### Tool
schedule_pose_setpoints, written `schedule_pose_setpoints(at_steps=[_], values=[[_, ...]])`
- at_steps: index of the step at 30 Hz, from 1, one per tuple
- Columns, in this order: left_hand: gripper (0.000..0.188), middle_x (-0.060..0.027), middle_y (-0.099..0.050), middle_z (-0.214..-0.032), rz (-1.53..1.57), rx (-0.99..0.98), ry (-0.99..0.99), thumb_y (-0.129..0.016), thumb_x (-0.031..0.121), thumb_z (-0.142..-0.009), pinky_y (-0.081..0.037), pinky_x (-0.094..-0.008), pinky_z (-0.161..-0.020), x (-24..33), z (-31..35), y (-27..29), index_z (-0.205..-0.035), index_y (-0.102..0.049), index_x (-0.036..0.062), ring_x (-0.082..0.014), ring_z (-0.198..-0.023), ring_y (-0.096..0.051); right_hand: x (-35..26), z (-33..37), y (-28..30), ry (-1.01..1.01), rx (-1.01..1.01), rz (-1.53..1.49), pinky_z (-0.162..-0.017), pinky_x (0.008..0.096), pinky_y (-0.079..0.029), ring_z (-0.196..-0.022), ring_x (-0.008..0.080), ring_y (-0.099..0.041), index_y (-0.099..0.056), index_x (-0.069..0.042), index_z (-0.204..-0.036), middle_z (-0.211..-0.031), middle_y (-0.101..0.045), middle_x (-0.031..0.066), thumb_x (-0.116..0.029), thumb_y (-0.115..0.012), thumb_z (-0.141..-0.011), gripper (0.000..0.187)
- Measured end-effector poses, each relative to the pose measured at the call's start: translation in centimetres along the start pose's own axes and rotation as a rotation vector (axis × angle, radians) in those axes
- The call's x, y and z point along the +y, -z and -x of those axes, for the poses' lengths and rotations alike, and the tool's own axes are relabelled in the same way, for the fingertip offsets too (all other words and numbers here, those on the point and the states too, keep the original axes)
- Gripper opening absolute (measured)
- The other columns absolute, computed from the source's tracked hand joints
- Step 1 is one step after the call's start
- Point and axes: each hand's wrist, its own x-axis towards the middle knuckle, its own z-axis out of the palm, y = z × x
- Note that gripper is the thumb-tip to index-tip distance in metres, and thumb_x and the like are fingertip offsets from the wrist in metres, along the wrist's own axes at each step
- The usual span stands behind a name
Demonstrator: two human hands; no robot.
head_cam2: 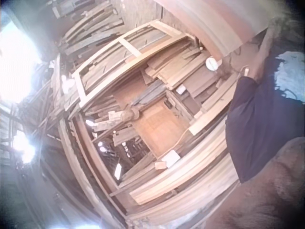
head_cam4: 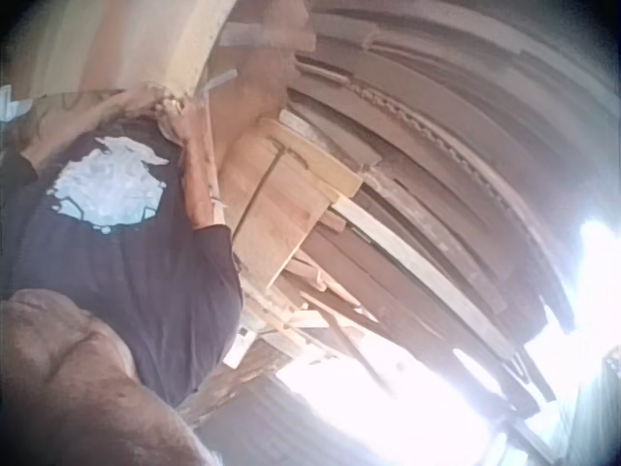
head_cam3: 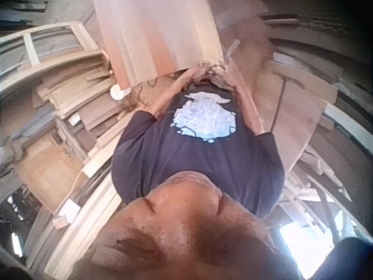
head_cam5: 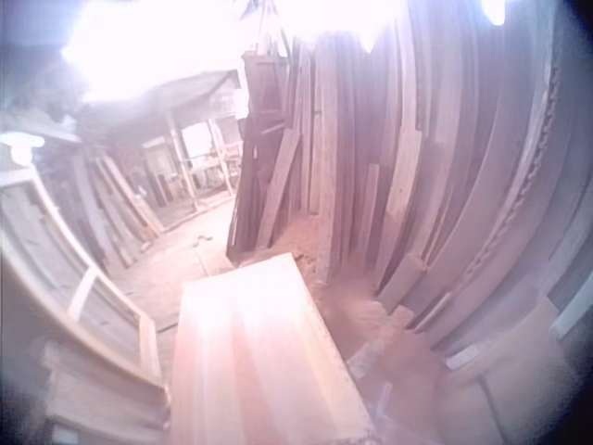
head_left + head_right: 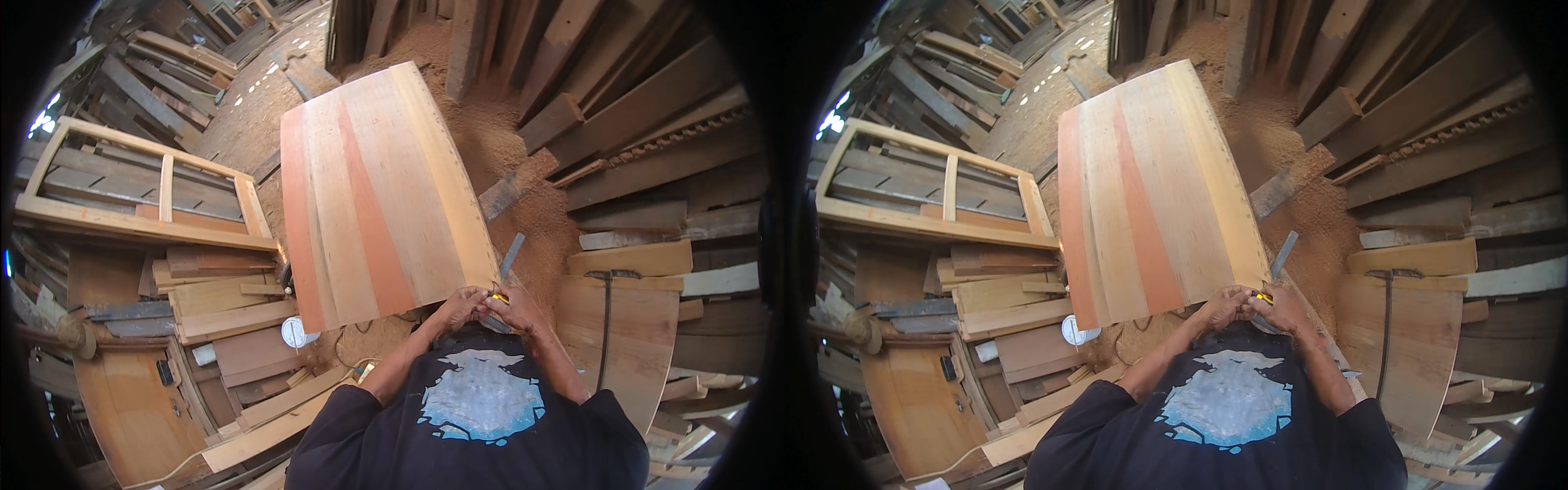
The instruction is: The person measures a large wooden board with a tape measure, checks the edges of a smaller wooden strip with a square, and then sands the edge of the strip using an electric sander.
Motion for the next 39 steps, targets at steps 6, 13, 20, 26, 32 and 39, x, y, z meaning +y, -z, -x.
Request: schedule_pose_setpoints(at_steps=[6, 13, 20, 26, 32, 39], values=[[0.013, -0.0004, -0.062, -0.082, -0.115, 0.072, 0.088, -0.062, 0.016, -0.096, -0.053, -0.0209, -0.06, -0.9, 1.7, 4.7, -0.101, -0.059, 0.0046, -0.0099, -0.069, -0.06, -3.3, -1.3, -2.5, -0.129, -0.124, -0.136, -0.082, 0.0398, -0.051, -0.094, 0.0295, -0.066, -0.062, 0.001, -0.112, -0.105, -0.067, 0.0209, -0.036, -0.069, -0.083, 0.048], [0.014, -0.0022, -0.061, -0.077, -0.057, 0.361, -0.048, -0.066, 0.018, -0.093, -0.053, -0.0247, -0.058, 1.2, 7.0, 10.0, -0.094, -0.059, 0.0063, -0.0112, -0.065, -0.059, -3.3, -5.1, -2.4, 0.096, -0.278, -0.04, -0.096, 0.0388, -0.048, -0.108, 0.0322, -0.063, -0.061, 0.0, -0.122, -0.117, -0.064, 0.0225, -0.027, -0.068, -0.084, 0.047], [0.018, -0.0003, -0.06, -0.075, -0.178, 1.121, -0.363, -0.068, 0.023, -0.089, -0.047, -0.0232, -0.056, 7.9, 23.1, 31.9, -0.091, -0.065, 0.0059, -0.0099, -0.066, -0.057, -2.3, -10.5, 2.1, -0.004, -0.31, 0.193, -0.098, 0.0406, -0.046, -0.109, 0.0336, -0.062, -0.065, 0.0, -0.119, -0.117, -0.065, 0.022, -0.02, -0.066, -0.08, 0.044], [0.017, -0.0002, -0.06, -0.067, -0.35, 1.429, -0.523, -0.06, 0.013, -0.091, -0.043, -0.0272, -0.058, 3.8, 30.6, 43.9, -0.088, -0.07, -0.0002, -0.0093, -0.06, -0.052, -5.4, -16.5, -3.4, 0.225, -0.279, 0.3, -0.091, 0.0441, -0.047, -0.103, 0.0369, -0.061, -0.068, -0.002, -0.113, -0.105, -0.067, 0.0218, -0.021, -0.068, -0.078, 0.039], [0.021, -0.0064, -0.067, -0.089, -0.092, 1.511, -0.54, -0.065, 0.011, -0.092, -0.05, -0.0267, -0.069, -0.1, 26.2, 46.0, -0.102, -0.067, -0.0072, -0.0134, -0.077, -0.06, -0.5, -17.1, -3.0, 0.173, -0.149, 0.389, -0.093, 0.0438, -0.045, -0.105, 0.0356, -0.059, -0.067, -0.005, -0.115, -0.106, -0.066, 0.019, -0.021, -0.07, -0.078, 0.041], [0.018, -0.0099, -0.067, -0.091, -0.294, 1.684, -0.441, -0.07, 0.011, -0.089, -0.051, -0.0275, -0.069, 0.5, 26.0, 45.6, -0.097, -0.064, -0.0036, -0.0153, -0.076, -0.061, 6.2, -14.0, 4.1, -0.183, -0.046, 0.437, -0.098, 0.0419, -0.042, -0.113, 0.0335, -0.056, -0.066, -0.008, -0.118, -0.116, -0.063, 0.0148, -0.021, -0.07, -0.079, 0.041]])
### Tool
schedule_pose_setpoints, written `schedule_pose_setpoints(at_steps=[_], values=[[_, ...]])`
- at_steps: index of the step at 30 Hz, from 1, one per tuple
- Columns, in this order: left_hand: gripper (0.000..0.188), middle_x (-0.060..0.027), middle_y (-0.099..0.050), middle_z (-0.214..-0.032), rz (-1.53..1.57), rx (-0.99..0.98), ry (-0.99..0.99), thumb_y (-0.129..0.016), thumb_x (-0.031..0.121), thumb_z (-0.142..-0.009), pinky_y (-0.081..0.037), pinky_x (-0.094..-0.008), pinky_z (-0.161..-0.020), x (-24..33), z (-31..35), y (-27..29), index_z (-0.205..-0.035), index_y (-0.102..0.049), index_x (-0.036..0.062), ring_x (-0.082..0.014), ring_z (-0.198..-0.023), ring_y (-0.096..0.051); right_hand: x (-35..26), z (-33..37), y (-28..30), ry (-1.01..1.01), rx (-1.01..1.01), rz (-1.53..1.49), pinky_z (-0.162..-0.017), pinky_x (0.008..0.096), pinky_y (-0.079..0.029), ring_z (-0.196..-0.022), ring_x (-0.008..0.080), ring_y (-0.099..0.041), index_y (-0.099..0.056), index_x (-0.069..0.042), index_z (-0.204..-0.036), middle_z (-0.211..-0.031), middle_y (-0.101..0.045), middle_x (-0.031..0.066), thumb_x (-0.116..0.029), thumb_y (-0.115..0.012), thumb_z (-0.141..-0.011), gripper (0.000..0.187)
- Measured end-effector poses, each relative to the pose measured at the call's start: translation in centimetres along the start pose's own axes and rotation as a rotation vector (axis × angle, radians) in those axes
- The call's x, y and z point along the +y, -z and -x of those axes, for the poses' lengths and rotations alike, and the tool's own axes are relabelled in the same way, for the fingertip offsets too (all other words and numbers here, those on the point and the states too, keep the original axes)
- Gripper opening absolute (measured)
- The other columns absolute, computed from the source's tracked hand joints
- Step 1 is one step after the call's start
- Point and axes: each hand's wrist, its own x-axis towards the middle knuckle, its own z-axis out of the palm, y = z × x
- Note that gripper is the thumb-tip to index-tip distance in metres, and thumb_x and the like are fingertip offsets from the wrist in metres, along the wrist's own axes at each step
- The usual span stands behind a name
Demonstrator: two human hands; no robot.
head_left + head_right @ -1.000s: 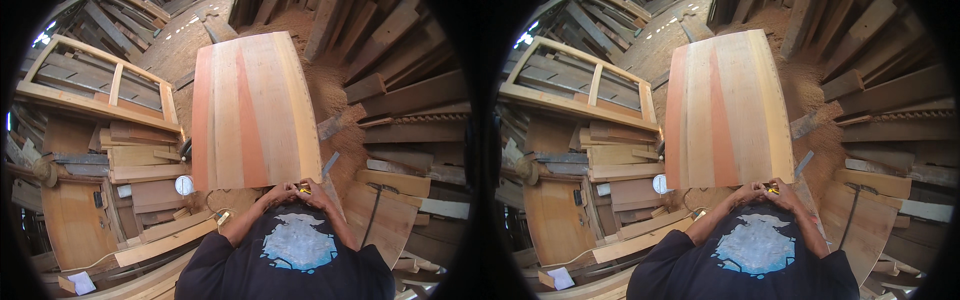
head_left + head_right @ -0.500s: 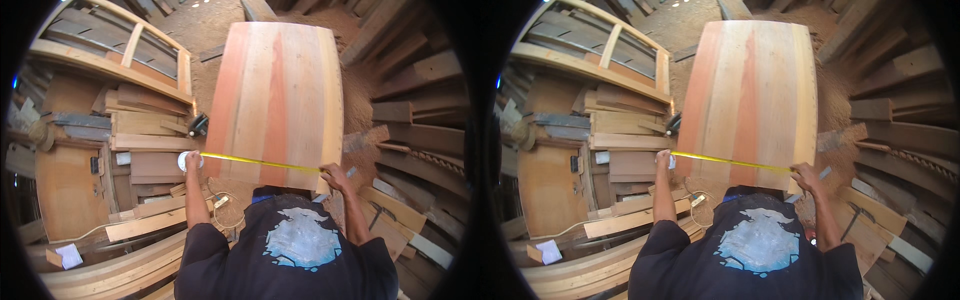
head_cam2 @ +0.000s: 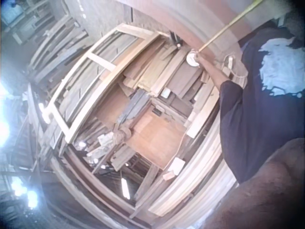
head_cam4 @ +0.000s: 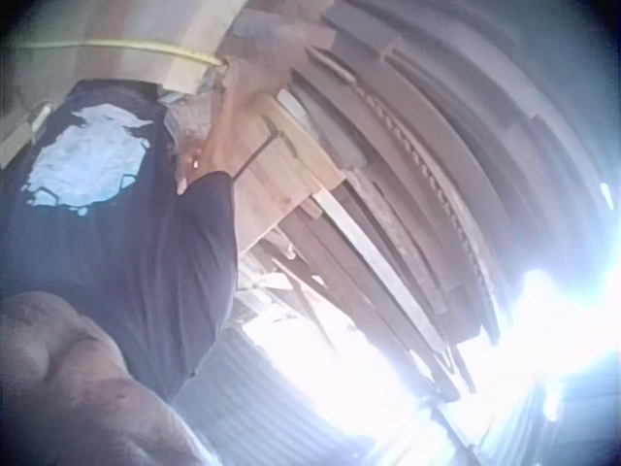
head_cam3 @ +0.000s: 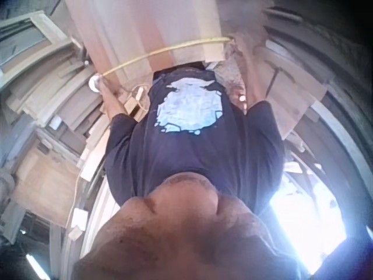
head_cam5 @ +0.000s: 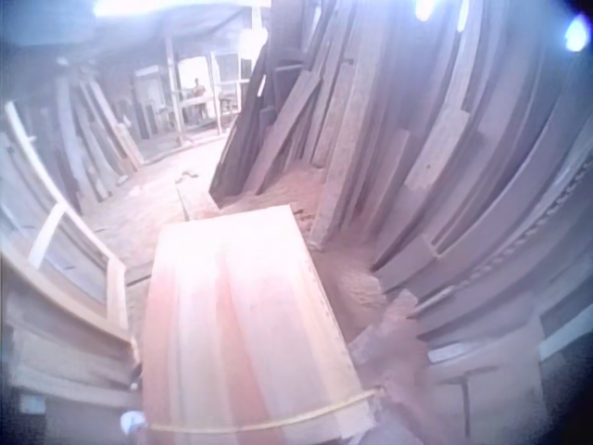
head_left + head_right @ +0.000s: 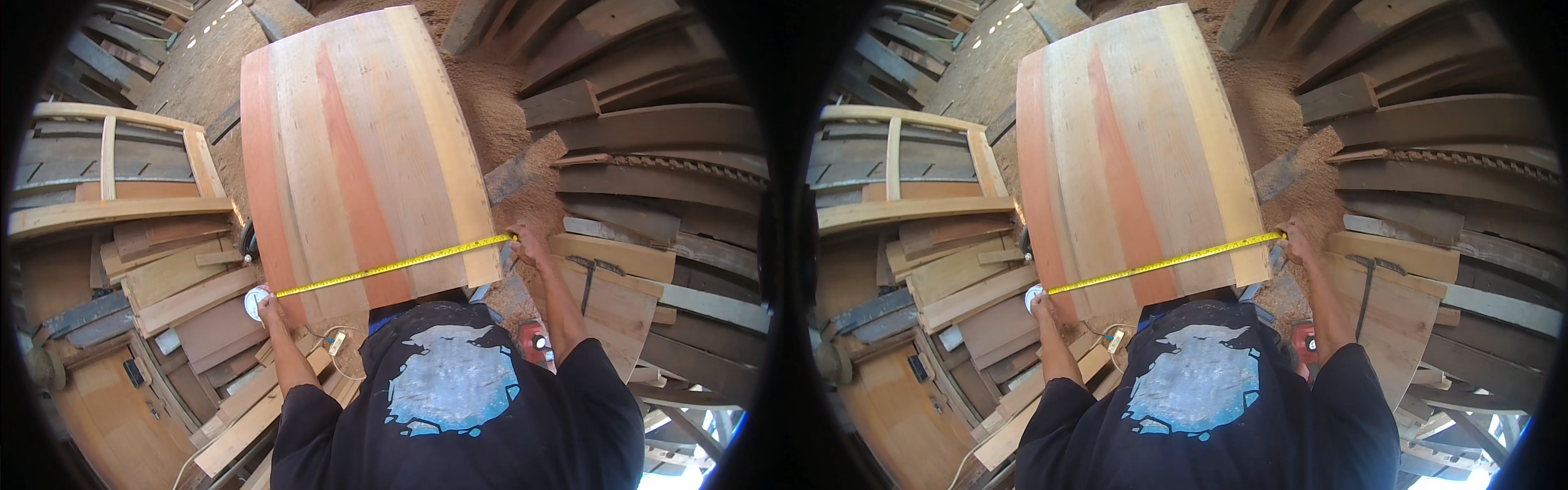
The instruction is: The person measures a large wooden board with a tape measure, checks the edges of a smaller wooden strip with a square, and then sands the edge of the strip using an electric sander.
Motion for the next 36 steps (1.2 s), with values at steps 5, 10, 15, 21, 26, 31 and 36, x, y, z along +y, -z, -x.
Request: schedule_pose_setpoints(at_steps=[5, 10, 15, 21, 26, 31, 36], values=[[0.014, -0.0101, -0.066, -0.082, 0.109, 0.008, 0.019, -0.069, 0.012, -0.089, -0.049, -0.0285, -0.061, 2.1, 1.1, 0.4, -0.092, -0.064, -0.0003, -0.0141, -0.071, -0.059, 1.2, -0.2, -1.2, -0.033, 0.051, 0.032, -0.104, 0.041, -0.04, -0.121, 0.0321, -0.052, -0.065, -0.013, -0.123, -0.124, -0.06, 0.0133, -0.023, -0.07, -0.081, 0.043], [0.009, -0.0039, -0.062, -0.072, -0.084, 0.095, 0.123, -0.064, 0.006, -0.088, -0.042, -0.0265, -0.051, 5.1, 3.2, -0.5, -0.094, -0.065, -0.0006, -0.0107, -0.06, -0.055, 0.5, 0.7, -0.6, -0.023, 0.057, -0.007, -0.107, 0.0407, -0.038, -0.124, 0.0321, -0.05, -0.063, -0.013, -0.126, -0.13, -0.056, 0.0139, -0.022, -0.069, -0.082, 0.045], [0.011, 0.0, -0.062, -0.067, -0.176, 0.111, 0.113, -0.066, 0.006, -0.083, -0.039, -0.027, -0.046, 8.1, 5.8, -1.3, -0.091, -0.069, -0.0008, -0.0084, -0.054, -0.054, 1.6, 0.7, -1.5, -0.033, 0.059, -0.132, -0.107, 0.0407, -0.037, -0.124, 0.0319, -0.048, -0.064, -0.013, -0.122, -0.128, -0.055, 0.0142, -0.017, -0.069, -0.081, 0.042], [0.005, -0.0029, -0.054, -0.059, -0.155, 0.132, 0.085, -0.06, 0.005, -0.08, -0.033, -0.0289, -0.038, 7.9, 5.8, -0.4, -0.083, -0.057, 0.0024, -0.0126, -0.043, -0.047, 1.0, 0.6, -1.2, -0.008, 0.078, -0.096, -0.107, 0.0412, -0.037, -0.123, 0.0343, -0.047, -0.065, -0.012, -0.121, -0.124, -0.056, 0.0146, -0.016, -0.071, -0.08, 0.042], [0.009, -0.0021, -0.061, -0.068, -0.187, 0.156, 0.062, -0.064, 0.006, -0.078, -0.04, -0.0298, -0.047, 7.6, 6.1, -1.2, -0.085, -0.066, 0.0008, -0.0121, -0.053, -0.053, 2.1, 0.2, -1.7, 0.001, 0.072, -0.101, -0.108, 0.0425, -0.036, -0.124, 0.0344, -0.046, -0.065, -0.013, -0.122, -0.126, -0.056, 0.015, -0.017, -0.071, -0.079, 0.043], [0.02, -0.0012, -0.066, -0.077, -0.226, 0.094, 0.0, -0.066, 0.006, -0.077, -0.045, -0.0294, -0.054, 5.2, 5.0, -1.3, -0.094, -0.073, -0.0016, -0.011, -0.063, -0.057, 0.1, 0.4, -0.3, 0.022, 0.026, -0.003, -0.104, 0.043, -0.04, -0.119, 0.0359, -0.052, -0.065, -0.011, -0.122, -0.125, -0.06, 0.018, -0.016, -0.069, -0.078, 0.044], [0.026, -0.0094, -0.066, -0.089, -0.175, 0.075, -0.166, -0.065, 0.013, -0.087, -0.05, -0.0319, -0.073, -0.5, 1.0, 2.4, -0.105, -0.063, -0.0055, -0.0169, -0.08, -0.06, -4.6, 0.0, -3.0, 0.294, -0.491, -0.068, -0.092, 0.0421, -0.049, -0.106, 0.0353, -0.063, -0.064, -0.002, -0.12, -0.113, -0.067, 0.0218, -0.018, -0.064, -0.08, 0.043]])
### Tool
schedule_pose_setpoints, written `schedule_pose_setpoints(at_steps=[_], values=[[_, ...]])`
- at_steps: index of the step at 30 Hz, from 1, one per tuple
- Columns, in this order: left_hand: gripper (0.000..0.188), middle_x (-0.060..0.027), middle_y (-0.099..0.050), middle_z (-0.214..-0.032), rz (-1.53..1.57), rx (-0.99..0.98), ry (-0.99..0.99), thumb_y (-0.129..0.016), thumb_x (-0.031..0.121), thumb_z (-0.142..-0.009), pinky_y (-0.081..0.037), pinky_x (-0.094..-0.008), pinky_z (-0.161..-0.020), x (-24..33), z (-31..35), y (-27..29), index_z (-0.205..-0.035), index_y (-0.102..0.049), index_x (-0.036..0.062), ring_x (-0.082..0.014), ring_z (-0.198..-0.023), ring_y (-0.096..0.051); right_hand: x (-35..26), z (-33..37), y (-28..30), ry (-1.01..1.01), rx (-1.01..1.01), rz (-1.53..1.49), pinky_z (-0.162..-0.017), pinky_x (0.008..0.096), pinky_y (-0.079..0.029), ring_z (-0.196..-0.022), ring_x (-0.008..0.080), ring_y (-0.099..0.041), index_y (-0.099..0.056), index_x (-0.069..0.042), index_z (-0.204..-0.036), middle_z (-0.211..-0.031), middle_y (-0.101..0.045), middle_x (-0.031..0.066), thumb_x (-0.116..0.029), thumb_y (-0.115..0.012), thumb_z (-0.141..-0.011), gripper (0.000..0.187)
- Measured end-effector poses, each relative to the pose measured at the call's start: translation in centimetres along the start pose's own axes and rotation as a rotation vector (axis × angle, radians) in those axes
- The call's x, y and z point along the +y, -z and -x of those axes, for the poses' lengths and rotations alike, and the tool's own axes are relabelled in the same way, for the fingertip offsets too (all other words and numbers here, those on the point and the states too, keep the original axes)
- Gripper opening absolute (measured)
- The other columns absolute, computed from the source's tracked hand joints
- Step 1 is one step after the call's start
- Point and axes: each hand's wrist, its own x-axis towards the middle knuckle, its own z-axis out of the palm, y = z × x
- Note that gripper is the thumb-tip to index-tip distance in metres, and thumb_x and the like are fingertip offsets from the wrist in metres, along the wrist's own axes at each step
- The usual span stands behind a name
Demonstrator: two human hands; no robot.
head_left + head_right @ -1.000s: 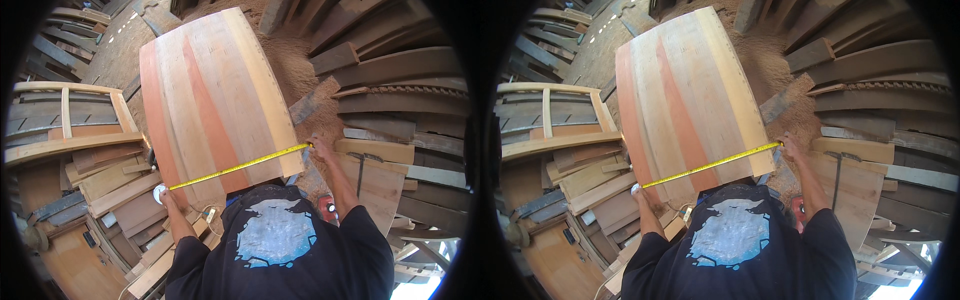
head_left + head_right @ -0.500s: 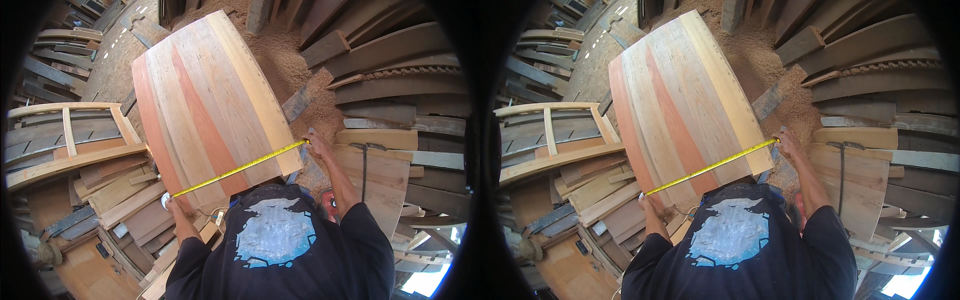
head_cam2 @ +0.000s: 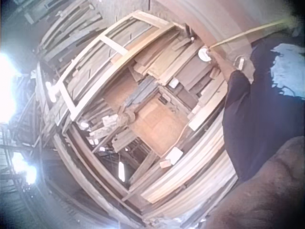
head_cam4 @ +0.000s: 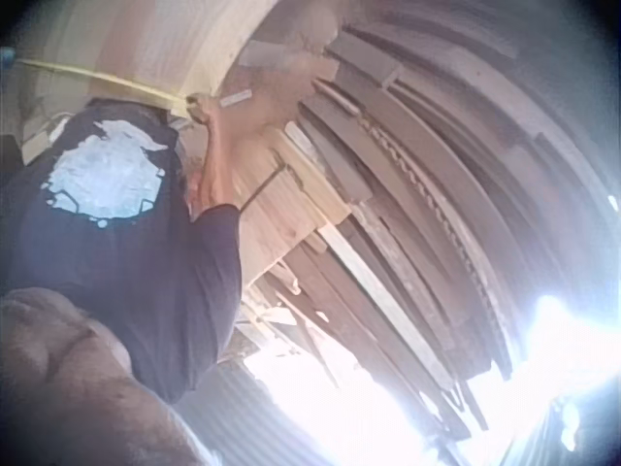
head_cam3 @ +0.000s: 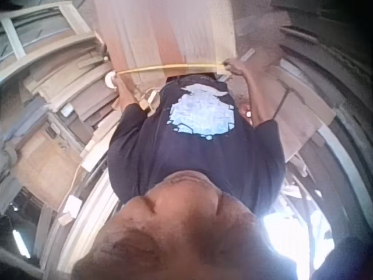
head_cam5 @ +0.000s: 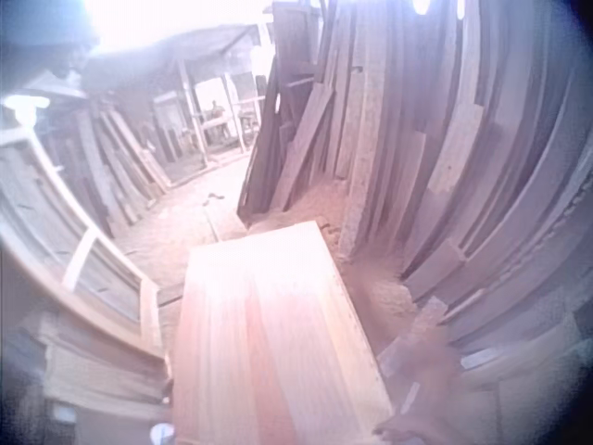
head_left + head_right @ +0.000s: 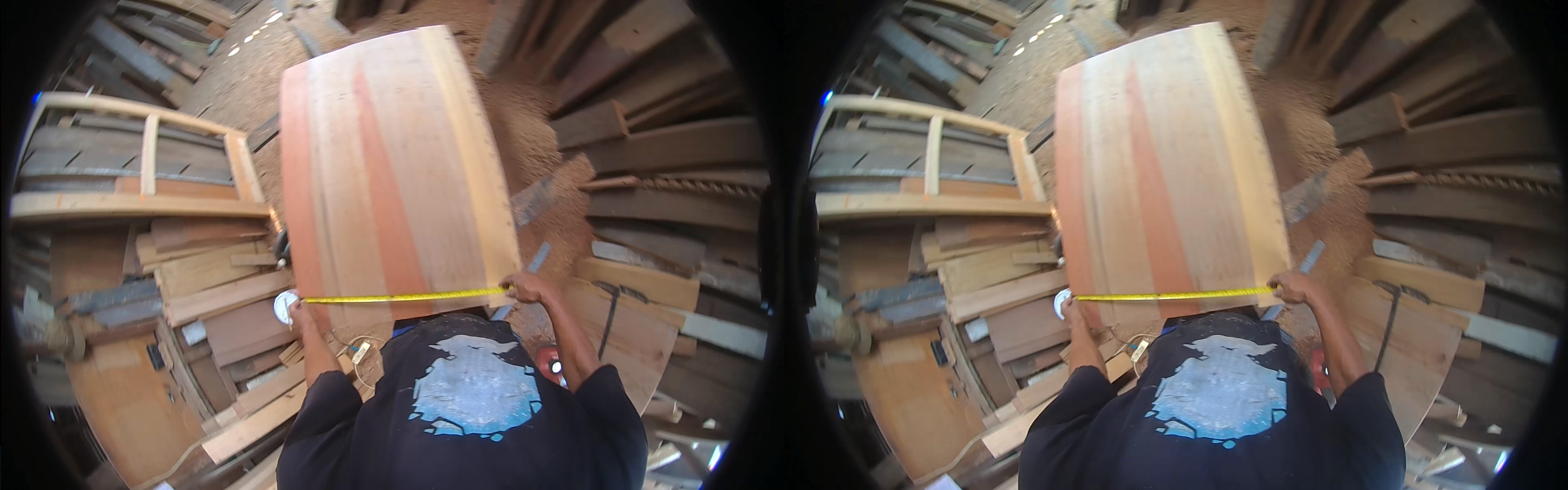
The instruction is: The person measures a large wooden board with a tape measure, checks the edges of a smaller wooden strip with a square, and then sands the edge of the strip using an electric sander.
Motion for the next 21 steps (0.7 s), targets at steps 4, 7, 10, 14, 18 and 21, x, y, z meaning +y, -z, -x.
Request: schedule_pose_setpoints(at_steps=[4, 7, 10, 14, 18, 21], values=[[0.033, -0.0161, -0.066, -0.101, 0.207, -0.055, 0.316, -0.059, 0.022, -0.092, -0.048, -0.0354, -0.084, 4.3, 1.5, -3.7, -0.109, -0.06, -0.0067, -0.0234, -0.093, -0.061, -2.1, -1.2, -3.8, 0.126, -0.104, -0.146, -0.088, 0.039, -0.05, -0.101, 0.0304, -0.065, -0.063, 0.0, -0.119, -0.108, -0.069, 0.0197, -0.019, -0.062, -0.083, 0.041], [0.037, -0.0236, -0.065, -0.105, 0.238, 0.076, 0.279, -0.054, 0.026, -0.095, -0.047, -0.0387, -0.088, 3.7, 1.0, -1.0, -0.111, -0.06, -0.0072, -0.0301, -0.098, -0.061, -4.4, -1.4, -4.7, 0.002, -0.235, -0.255, -0.087, 0.0359, -0.05, -0.096, 0.0246, -0.064, -0.063, -0.001, -0.12, -0.104, -0.069, 0.0159, -0.019, -0.063, -0.086, 0.039], [0.041, -0.0264, -0.061, -0.115, 0.136, -0.03, 0.231, -0.054, 0.028, -0.095, -0.045, -0.0424, -0.092, 4.0, 1.4, -0.6, -0.118, -0.054, -0.0058, -0.0354, -0.106, -0.059, -3.1, -0.6, -5.8, 0.07, -0.104, -0.374, -0.083, 0.0327, -0.049, -0.091, 0.0179, -0.062, -0.064, -0.001, -0.118, -0.1, -0.069, 0.0089, -0.018, -0.062, -0.089, 0.033], [0.042, -0.0265, -0.06, -0.116, -0.132, -0.118, 0.006, -0.054, 0.028, -0.095, -0.044, -0.0436, -0.095, 5.5, 2.8, -2.4, -0.121, -0.052, -0.0045, -0.0363, -0.11, -0.058, -1.9, 1.6, -4.6, -0.062, -0.046, -0.446, -0.085, 0.0355, -0.05, -0.096, 0.0225, -0.064, -0.064, -0.001, -0.117, -0.102, -0.069, 0.0128, -0.024, -0.062, -0.086, 0.039], [0.037, -0.025, -0.063, -0.108, -0.087, -0.095, 0.034, -0.054, 0.027, -0.096, -0.045, -0.0437, -0.091, 5.3, 2.8, -2.2, -0.116, -0.055, -0.004, -0.0355, -0.104, -0.06, 1.0, 3.2, -5.1, -0.234, 0.02, -0.45, -0.088, 0.0356, -0.05, -0.097, 0.0227, -0.063, -0.062, -0.001, -0.12, -0.103, -0.068, 0.0137, -0.025, -0.064, -0.087, 0.041], [0.037, -0.0244, -0.064, -0.102, -0.094, -0.17, -0.017, -0.053, 0.029, -0.096, -0.046, -0.0427, -0.089, 8.3, 3.3, -2.6, -0.113, -0.056, -0.0043, -0.0364, -0.096, -0.061, 1.8, 6.1, -6.5, -0.381, 0.128, -0.415, -0.093, 0.039, -0.048, -0.105, 0.0286, -0.062, -0.057, -0.002, -0.125, -0.109, -0.066, 0.019, -0.027, -0.067, -0.085, 0.048]])
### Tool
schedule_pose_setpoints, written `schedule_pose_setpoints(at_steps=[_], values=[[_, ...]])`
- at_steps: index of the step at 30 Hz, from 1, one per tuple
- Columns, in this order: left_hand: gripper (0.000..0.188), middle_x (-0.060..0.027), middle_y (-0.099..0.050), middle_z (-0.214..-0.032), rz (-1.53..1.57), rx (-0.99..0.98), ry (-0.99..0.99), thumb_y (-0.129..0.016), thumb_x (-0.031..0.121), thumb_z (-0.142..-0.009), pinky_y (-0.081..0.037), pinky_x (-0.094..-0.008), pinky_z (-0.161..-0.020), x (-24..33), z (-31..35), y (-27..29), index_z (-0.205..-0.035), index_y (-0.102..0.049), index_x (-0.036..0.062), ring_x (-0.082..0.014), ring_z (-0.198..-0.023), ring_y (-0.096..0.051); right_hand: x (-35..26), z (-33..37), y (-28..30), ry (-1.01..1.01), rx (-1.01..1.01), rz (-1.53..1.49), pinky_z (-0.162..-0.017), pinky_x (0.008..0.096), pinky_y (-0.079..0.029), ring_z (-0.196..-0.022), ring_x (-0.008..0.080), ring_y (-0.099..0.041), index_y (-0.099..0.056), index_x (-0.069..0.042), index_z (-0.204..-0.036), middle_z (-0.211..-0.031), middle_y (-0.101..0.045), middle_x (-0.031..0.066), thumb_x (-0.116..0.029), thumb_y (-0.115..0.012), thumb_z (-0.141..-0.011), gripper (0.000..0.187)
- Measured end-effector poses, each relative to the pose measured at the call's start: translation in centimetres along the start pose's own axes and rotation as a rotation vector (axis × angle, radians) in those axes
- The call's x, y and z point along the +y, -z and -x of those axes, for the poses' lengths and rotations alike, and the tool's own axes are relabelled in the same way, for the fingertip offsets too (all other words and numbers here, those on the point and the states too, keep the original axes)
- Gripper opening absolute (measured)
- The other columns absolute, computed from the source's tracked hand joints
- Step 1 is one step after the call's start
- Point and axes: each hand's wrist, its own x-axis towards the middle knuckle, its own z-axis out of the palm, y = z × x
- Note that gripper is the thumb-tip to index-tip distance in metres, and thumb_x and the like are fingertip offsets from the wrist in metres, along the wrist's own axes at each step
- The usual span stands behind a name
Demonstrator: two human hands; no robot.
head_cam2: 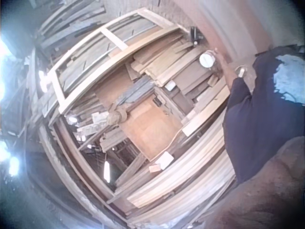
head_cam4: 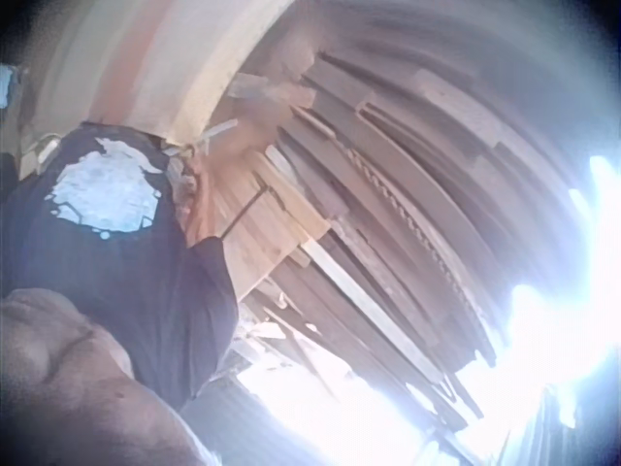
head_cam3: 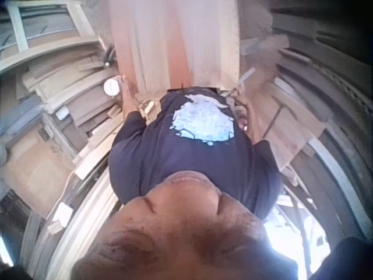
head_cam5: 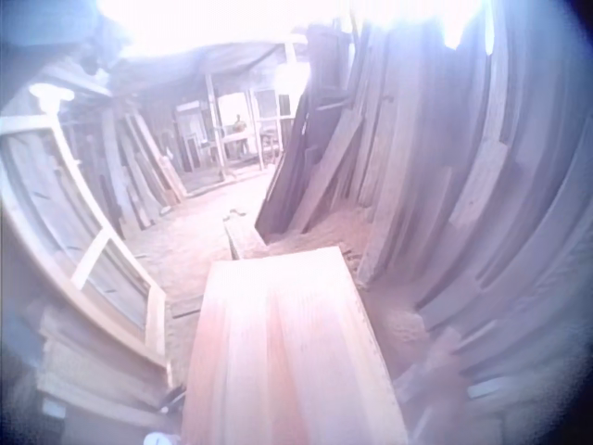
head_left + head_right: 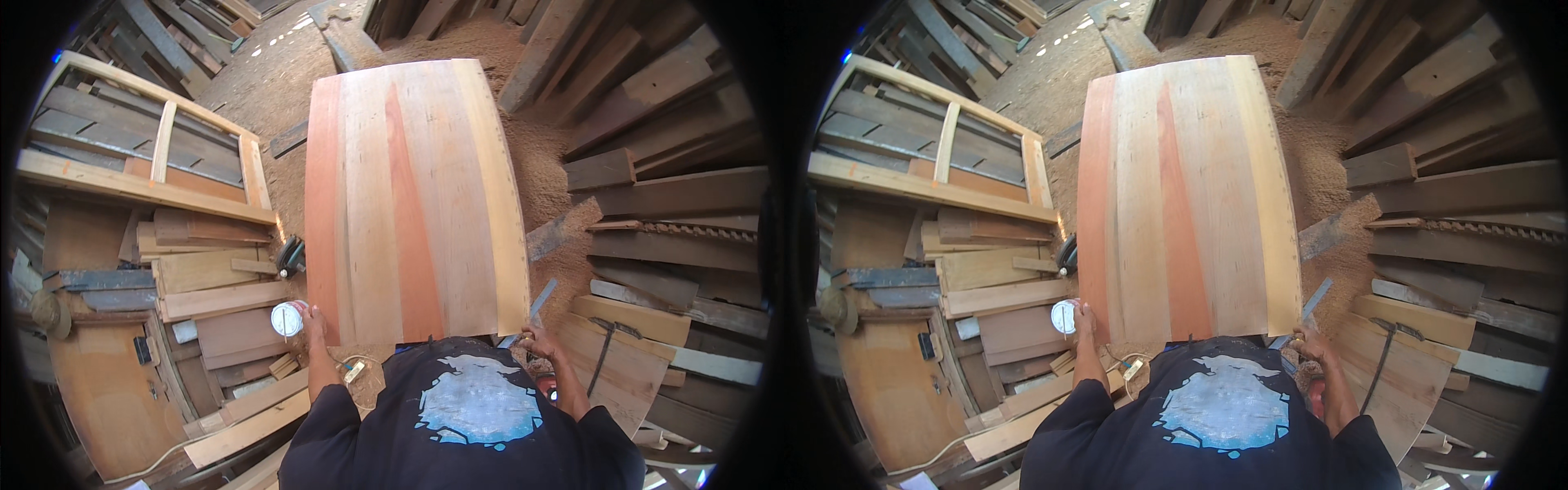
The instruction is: The person measures a large wooden board with a tape measure, checks the edges of a smaller wooden strip with a square, and then sands the edge of the strip using an electric sander.
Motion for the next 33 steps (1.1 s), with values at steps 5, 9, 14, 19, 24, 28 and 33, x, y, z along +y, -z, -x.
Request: schedule_pose_setpoints(at_steps=[5, 9, 14, 19, 24, 28, 33], values=[[0.051, -0.0285, -0.064, -0.106, -0.15, -0.069, 0.06, -0.043, 0.04, -0.099, -0.045, -0.0457, -0.091, -1.3, -1.9, 0.5, -0.111, -0.06, -0.0063, -0.0427, -0.101, -0.061, 0.9, 1.8, -2.6, -0.122, 0.107, 0.047, -0.09, 0.0395, -0.049, -0.108, 0.0296, -0.063, -0.049, -0.003, -0.133, -0.117, -0.064, 0.021, -0.026, -0.072, -0.083, 0.06], [0.069, -0.0314, -0.058, -0.124, -0.133, -0.209, 0.233, -0.027, 0.051, -0.1, -0.041, -0.049, -0.099, -4.0, -4.0, 1.6, -0.121, -0.061, -0.0049, -0.046, -0.119, -0.054, 1.6, 0.5, -5.7, -0.173, 0.323, 0.071, -0.097, 0.042, -0.046, -0.115, 0.0383, -0.058, -0.044, 0.001, -0.134, -0.123, -0.059, 0.0264, -0.029, -0.077, -0.078, 0.072], [0.075, -0.0319, -0.056, -0.128, -0.282, -0.224, 0.28, -0.021, 0.054, -0.1, -0.037, -0.0468, -0.106, 0.6, -2.8, 0.8, -0.127, -0.057, -0.0053, -0.0458, -0.125, -0.049, 5.3, -0.9, -9.9, -0.215, 0.612, 0.311, -0.101, 0.0459, -0.045, -0.119, 0.0431, -0.055, -0.043, 0.001, -0.134, -0.124, -0.057, 0.0302, -0.031, -0.079, -0.074, 0.077], [0.077, -0.034, -0.054, -0.128, -0.315, -0.214, 0.354, -0.02, 0.055, -0.1, -0.036, -0.0478, -0.108, -0.2, -3.2, 1.1, -0.128, -0.056, -0.0067, -0.0473, -0.126, -0.048, 3.1, -0.8, -7.4, -0.337, 0.358, 0.318, -0.098, 0.0463, -0.045, -0.117, 0.042, -0.057, -0.048, 0.004, -0.13, -0.125, -0.057, 0.0308, -0.03, -0.072, -0.079, 0.066], [0.078, -0.0351, -0.054, -0.126, -0.315, -0.236, 0.234, -0.02, 0.056, -0.1, -0.037, -0.0486, -0.107, -0.1, -3.2, 0.3, -0.128, -0.057, -0.0056, -0.0478, -0.125, -0.048, 5.1, -4.0, -3.9, -0.364, 0.62, 0.226, -0.097, 0.0455, -0.046, -0.113, 0.0415, -0.06, -0.058, 0.001, -0.124, -0.116, -0.063, 0.0287, -0.034, -0.06, -0.086, 0.052], [0.077, -0.0353, -0.054, -0.127, -0.148, -0.235, 0.288, -0.022, 0.056, -0.1, -0.037, -0.0489, -0.107, -3.8, -4.1, 0.1, -0.127, -0.057, -0.0065, -0.0475, -0.126, -0.047, -3.9, -3.3, -1.4, -0.274, 0.611, 0.002, -0.096, 0.0467, -0.046, -0.109, 0.0413, -0.061, -0.063, -0.004, -0.121, -0.115, -0.065, 0.0254, -0.033, -0.056, -0.088, 0.044], [0.079, -0.0361, -0.044, -0.138, -0.101, -0.267, 0.262, -0.028, 0.058, -0.099, -0.03, -0.0442, -0.113, -4.2, -4.5, -0.4, -0.133, -0.048, -0.0114, -0.0424, -0.136, -0.039, -3.7, -6.9, -3.6, -0.254, 0.624, 0.118, -0.097, 0.0458, -0.046, -0.112, 0.0398, -0.061, -0.065, -0.004, -0.119, -0.116, -0.065, 0.0252, -0.031, -0.058, -0.088, 0.041]])
